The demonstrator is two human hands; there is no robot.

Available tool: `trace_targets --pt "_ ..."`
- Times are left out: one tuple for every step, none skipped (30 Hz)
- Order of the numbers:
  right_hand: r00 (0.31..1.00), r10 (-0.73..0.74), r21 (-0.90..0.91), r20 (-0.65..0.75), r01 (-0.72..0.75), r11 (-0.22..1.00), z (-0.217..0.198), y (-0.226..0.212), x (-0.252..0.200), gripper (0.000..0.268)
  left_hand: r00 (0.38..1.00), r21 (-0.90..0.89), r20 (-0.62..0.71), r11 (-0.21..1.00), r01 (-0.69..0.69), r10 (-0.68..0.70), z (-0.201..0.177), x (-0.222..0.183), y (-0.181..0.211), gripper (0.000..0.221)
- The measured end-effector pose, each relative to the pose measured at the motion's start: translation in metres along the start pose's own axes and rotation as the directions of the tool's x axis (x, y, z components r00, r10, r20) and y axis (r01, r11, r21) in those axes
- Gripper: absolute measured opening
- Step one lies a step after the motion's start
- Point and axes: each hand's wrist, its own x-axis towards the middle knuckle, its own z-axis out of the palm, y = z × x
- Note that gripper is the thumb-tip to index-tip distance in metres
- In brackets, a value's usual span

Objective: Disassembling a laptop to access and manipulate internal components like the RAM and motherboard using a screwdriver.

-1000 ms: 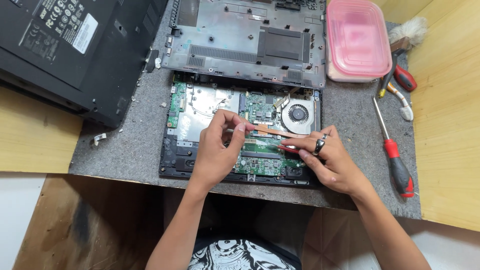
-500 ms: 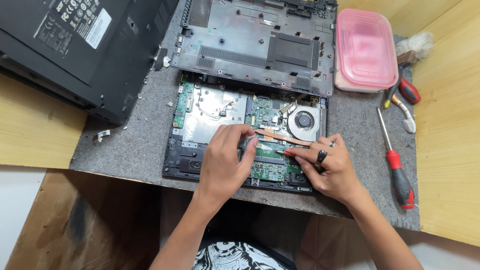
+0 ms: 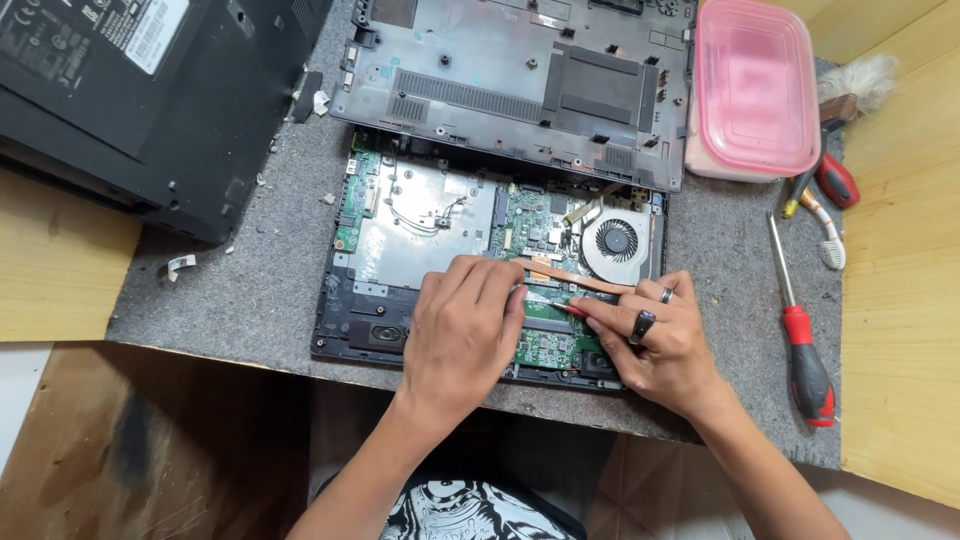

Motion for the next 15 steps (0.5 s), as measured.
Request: trace_targets --pt "1.0 0.003 0.0 0.0 -0.003 1.0 0.0 0.0 -0.001 0.018 1.0 -0.001 0.003 1.0 0.0 0.0 0.001 -0.001 -0.001 0.01" --pt "1.0 0.024 0.014 0.006 -0.025 1.0 0.0 0.0 -0.001 0.017 1.0 0.003 -0.001 1.0 0.001 -0.001 0.002 -0.001 -0.001 0.01" --pt "0.999 0.046 0.027 0.012 -0.046 0.999 0.0 -0.001 -0.002 0.017 1.0 0.008 -0.006 1.0 0.003 -0.003 0.003 -0.001 -0.002 0.009" --pt "0.999 0.045 0.024 0.01 -0.046 0.999 0.0 -0.002 0.0 0.017 1.0 0.007 -0.007 1.0 -0.001 0.001 0.005 -0.001 -0.002 0.009" --pt "0.997 0.069 0.059 0.02 -0.07 0.996 -0.001 -0.003 0.003 0.017 1.0 0.005 -0.009 1.0 0.004 -0.004 0.006 -0.002 -0.003 0.009" --pt "0.995 0.093 0.097 0.029 -0.096 0.991 0.0 -0.007 0.005 0.016 1.0 0.005 -0.008 1.0 0.009 -0.009 0.005 -0.003 -0.004 0.009" --pt "0.995 0.095 0.098 0.024 -0.097 0.991 -0.001 -0.009 0.005 0.016 1.0 0.007 -0.006 1.0 0.005 -0.005 0.005 -0.005 -0.004 0.009" --pt "0.993 0.114 0.129 0.018 -0.115 0.985 -0.004 -0.009 0.008 0.016 1.0 -0.004 -0.015 1.0 0.015 -0.015 0.006 -0.005 -0.005 0.009" --pt "0.991 0.133 0.161 0.013 -0.134 0.978 -0.007 -0.009 0.011 0.016 0.999 -0.016 -0.023 1.0 0.024 -0.024 0.006 -0.004 -0.005 0.009" --pt "0.992 0.126 0.159 0.012 -0.127 0.979 -0.007 -0.008 0.009 0.016 0.999 -0.014 -0.03 1.0 0.024 -0.024 0.005 -0.004 -0.005 0.009" --pt "0.992 0.123 0.158 0.017 -0.124 0.98 -0.006 -0.007 0.008 0.016 0.999 -0.019 -0.028 1.0 0.025 -0.025 0.005 -0.003 -0.005 0.009" --pt "0.992 0.123 0.161 0.023 -0.125 0.979 -0.004 -0.006 0.006 0.016 0.999 -0.022 -0.022 0.999 0.028 -0.028 0.004 -0.004 -0.006 0.009" --pt "0.993 0.119 0.163 0.023 -0.121 0.979 -0.005 -0.007 0.008 0.016 0.999 -0.019 -0.025 0.999 0.029 -0.03 0.004 -0.003 -0.007 0.009" --pt "0.993 0.115 0.161 0.019 -0.116 0.98 -0.005 -0.009 0.009 0.016 0.999 -0.028 -0.023 0.999 0.029 -0.03 0.005 -0.004 -0.007 0.009" --pt "0.994 0.111 0.159 0.015 -0.112 0.981 -0.006 -0.009 0.01 0.016 0.999 -0.037 -0.022 0.999 0.029 -0.03 0.006 -0.004 -0.007 0.009"
